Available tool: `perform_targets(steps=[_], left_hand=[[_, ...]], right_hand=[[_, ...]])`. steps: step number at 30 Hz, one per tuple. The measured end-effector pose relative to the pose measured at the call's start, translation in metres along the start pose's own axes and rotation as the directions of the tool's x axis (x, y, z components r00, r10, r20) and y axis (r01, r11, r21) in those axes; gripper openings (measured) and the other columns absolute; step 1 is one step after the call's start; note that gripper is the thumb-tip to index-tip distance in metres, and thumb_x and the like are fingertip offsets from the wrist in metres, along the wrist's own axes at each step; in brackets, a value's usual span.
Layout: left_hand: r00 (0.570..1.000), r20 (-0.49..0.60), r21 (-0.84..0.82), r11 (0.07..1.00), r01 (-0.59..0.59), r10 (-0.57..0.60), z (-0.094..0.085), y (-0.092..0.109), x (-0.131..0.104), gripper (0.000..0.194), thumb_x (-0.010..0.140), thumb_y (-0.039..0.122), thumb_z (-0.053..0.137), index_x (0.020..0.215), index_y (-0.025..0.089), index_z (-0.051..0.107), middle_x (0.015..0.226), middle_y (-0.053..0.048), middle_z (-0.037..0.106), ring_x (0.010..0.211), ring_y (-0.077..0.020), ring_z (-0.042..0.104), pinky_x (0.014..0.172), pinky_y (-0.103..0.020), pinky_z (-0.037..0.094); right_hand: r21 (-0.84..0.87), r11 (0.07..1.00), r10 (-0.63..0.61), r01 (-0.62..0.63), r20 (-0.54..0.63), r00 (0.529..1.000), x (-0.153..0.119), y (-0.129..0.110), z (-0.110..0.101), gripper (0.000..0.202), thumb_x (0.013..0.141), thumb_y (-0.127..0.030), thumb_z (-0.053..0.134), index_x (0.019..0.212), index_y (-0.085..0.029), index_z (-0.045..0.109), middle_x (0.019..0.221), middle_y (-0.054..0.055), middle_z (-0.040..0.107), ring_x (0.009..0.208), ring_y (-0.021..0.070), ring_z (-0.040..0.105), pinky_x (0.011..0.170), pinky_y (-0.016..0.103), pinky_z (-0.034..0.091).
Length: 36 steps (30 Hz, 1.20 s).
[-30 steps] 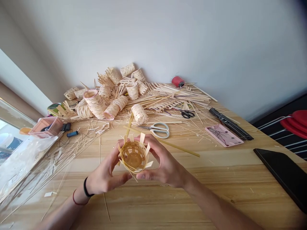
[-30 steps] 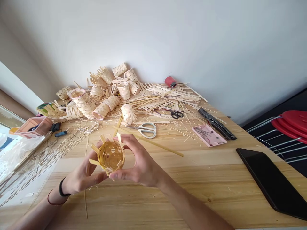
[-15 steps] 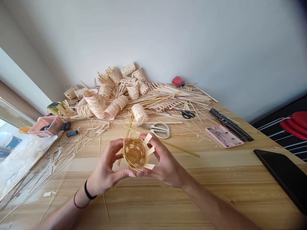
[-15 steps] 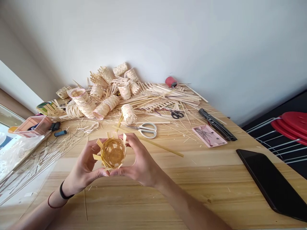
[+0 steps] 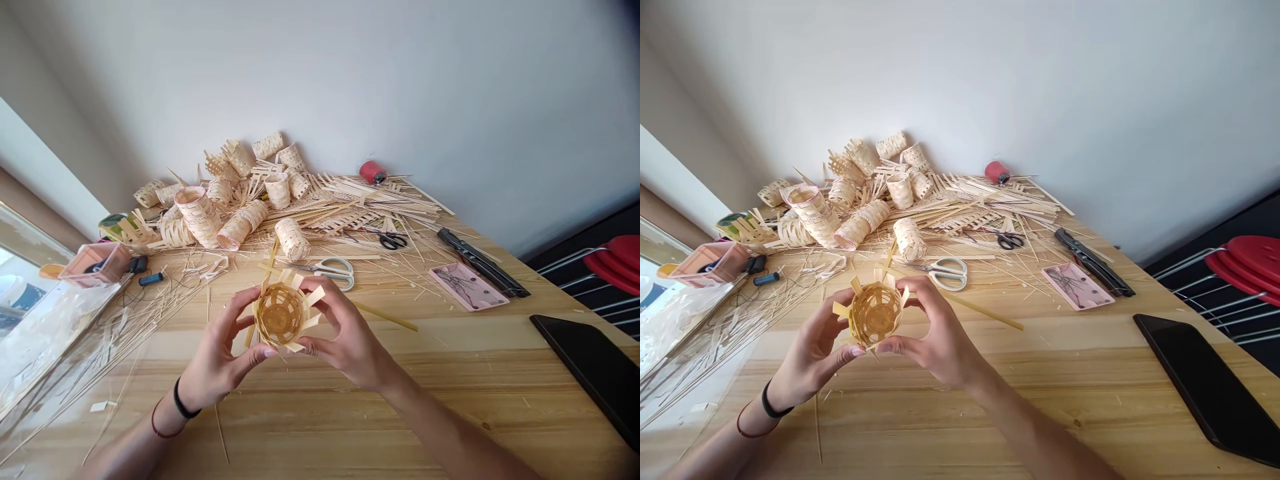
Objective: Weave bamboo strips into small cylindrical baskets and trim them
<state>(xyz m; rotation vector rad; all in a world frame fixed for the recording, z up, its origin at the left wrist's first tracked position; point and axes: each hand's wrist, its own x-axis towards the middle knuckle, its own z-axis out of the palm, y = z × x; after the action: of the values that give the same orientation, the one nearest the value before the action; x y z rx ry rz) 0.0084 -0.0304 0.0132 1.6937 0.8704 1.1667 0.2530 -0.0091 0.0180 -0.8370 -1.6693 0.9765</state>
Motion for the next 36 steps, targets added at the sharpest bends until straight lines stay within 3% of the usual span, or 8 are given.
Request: perform_targets(steps=[8,22,27,31,33,36], left_hand=[[0.998,-0.063,-0.065,0.998,-0.004,0.000,-0.004,-0.007,0.003,0.063,0.087,0.026,0.091,0.144,0.038,0.067,0.152,-0.009,0.065,0.143,-0.0321,0.061,0.109,-0.041,0.060],[0.997,0.024,-0.129,0.989,-0.073,0.076,-0.006,0.007,0.008,0.059,0.090,0.035,0.089,0.146,0.038,0.069,0.150,-0.012,0.071,0.145,-0.0366,0.063,0.116,-0.049,0.059],[0.993,0.009,0.005,0.993,-0.121,0.121,-0.009,-0.002,0.007,0.068,0.087,0.036,0.092,0.149,0.038,0.065,0.152,-0.010,0.068,0.143,-0.0321,0.064,0.111,-0.041,0.061],[0.984,-0.021,0.203,0.964,-0.170,0.177,-0.010,-0.006,0.007,0.070,0.090,0.037,0.088,0.153,0.037,0.058,0.152,-0.012,0.065,0.144,-0.0323,0.060,0.111,-0.046,0.060],[0.973,-0.043,0.336,0.920,-0.201,0.228,-0.010,-0.005,0.008,0.068,0.092,0.036,0.086,0.153,0.035,0.056,0.151,-0.013,0.063,0.145,-0.0338,0.057,0.115,-0.052,0.056],[0.954,-0.086,0.529,0.825,-0.199,0.286,-0.009,-0.001,0.011,0.068,0.091,0.034,0.086,0.150,0.032,0.053,0.153,-0.016,0.058,0.146,-0.0362,0.054,0.117,-0.060,0.051]], right_hand=[[-0.166,0.966,-0.194,0.196,0.031,0.981,0.002,0.003,-0.004,0.064,0.088,-0.059,0.086,0.139,-0.029,0.065,0.137,0.012,0.071,0.131,0.0319,0.068,0.112,0.050,0.058],[-0.210,0.928,-0.298,0.307,0.072,0.952,0.002,-0.004,-0.008,0.065,0.082,-0.047,0.095,0.138,-0.030,0.067,0.131,0.010,0.072,0.122,0.0294,0.072,0.106,0.043,0.061],[-0.207,0.938,-0.261,0.279,0.110,0.959,0.002,-0.001,-0.010,0.066,0.089,-0.059,0.084,0.145,-0.031,0.063,0.138,0.011,0.068,0.131,0.0308,0.066,0.111,0.045,0.057],[-0.167,0.965,-0.189,0.204,0.102,0.977,0.001,-0.003,-0.013,0.082,0.092,-0.070,0.076,0.159,-0.033,0.047,0.146,0.013,0.058,0.132,0.0314,0.061,0.112,0.049,0.055],[-0.158,0.965,-0.216,0.210,-0.019,0.976,-0.002,-0.005,-0.013,0.070,0.097,-0.065,0.073,0.153,-0.031,0.049,0.132,0.011,0.059,0.117,0.0288,0.062,0.105,0.049,0.056],[-0.200,0.928,-0.354,0.315,-0.203,0.913,-0.006,-0.012,-0.011,0.030,0.101,-0.043,0.067,0.126,-0.028,0.061,0.108,0.006,0.059,0.091,0.0225,0.058,0.085,0.041,0.056]])
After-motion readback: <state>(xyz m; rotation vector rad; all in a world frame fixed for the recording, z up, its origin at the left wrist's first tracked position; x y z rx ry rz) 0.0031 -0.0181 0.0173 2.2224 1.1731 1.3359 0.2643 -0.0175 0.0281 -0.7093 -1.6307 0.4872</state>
